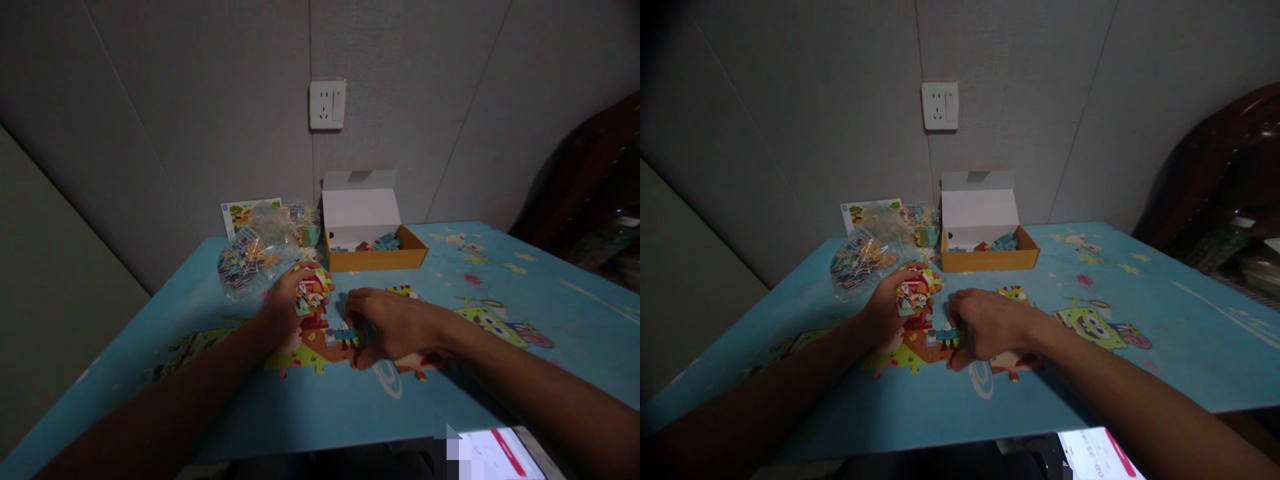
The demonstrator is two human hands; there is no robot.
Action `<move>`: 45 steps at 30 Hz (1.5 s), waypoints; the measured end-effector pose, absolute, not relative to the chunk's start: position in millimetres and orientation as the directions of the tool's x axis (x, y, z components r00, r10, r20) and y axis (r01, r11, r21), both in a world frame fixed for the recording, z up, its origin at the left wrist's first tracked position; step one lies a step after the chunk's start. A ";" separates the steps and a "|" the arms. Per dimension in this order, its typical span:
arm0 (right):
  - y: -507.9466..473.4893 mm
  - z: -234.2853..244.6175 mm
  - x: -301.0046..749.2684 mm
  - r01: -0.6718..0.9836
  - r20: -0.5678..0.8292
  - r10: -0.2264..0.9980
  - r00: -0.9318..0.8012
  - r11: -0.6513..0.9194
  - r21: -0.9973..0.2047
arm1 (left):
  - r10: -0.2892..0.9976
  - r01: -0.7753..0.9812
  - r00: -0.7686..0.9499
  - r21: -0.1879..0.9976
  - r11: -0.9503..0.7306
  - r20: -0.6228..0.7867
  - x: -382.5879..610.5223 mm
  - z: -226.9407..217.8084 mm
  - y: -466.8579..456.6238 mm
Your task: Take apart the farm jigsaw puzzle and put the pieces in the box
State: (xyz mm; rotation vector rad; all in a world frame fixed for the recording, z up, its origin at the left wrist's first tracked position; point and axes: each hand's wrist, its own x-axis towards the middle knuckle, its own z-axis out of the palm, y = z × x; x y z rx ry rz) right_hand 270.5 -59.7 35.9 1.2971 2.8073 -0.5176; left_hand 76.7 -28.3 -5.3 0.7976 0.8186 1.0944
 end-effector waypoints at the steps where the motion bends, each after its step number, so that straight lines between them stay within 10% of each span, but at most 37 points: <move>1: -59.8 35.9 270.7 0.740 -0.141 0.737 -0.661 0.609 -0.287 | 0.955 -0.424 0.246 0.867 0.261 -0.167 76.7 -4.9 -28.1; 9: -57.9 37.3 270.1 0.726 -0.164 0.738 -0.654 0.551 -0.412 | 0.951 -0.432 0.220 0.853 0.294 -0.217 77.3 -3.6 -27.6; 14: -56.0 27.8 269.3 0.543 -0.119 0.685 -0.719 0.447 -0.711 | 0.963 -0.503 0.221 0.828 0.246 -0.152 78.4 -8.2 -23.5; 19: -43.6 14.6 267.7 0.352 0.111 0.799 -0.592 0.379 -0.856 | 0.955 -0.443 0.281 0.870 0.216 -0.094 75.3 -7.2 -26.7; 27: -33.1 28.0 281.9 0.599 0.179 0.858 -0.482 0.472 -0.647 | 0.905 -0.214 0.400 0.945 0.246 -0.145 80.4 3.4 -48.3; 34: -50.1 50.8 317.8 0.899 -0.377 0.822 -0.428 0.428 -0.088 | 0.919 -0.202 0.280 0.919 0.337 -0.276 79.8 0.2 -44.1; 45: -50.8 50.4 300.0 0.856 -0.349 0.781 -0.518 0.473 -0.210 | 0.931 -0.268 0.302 0.918 0.291 -0.207 79.4 -12.0 -32.2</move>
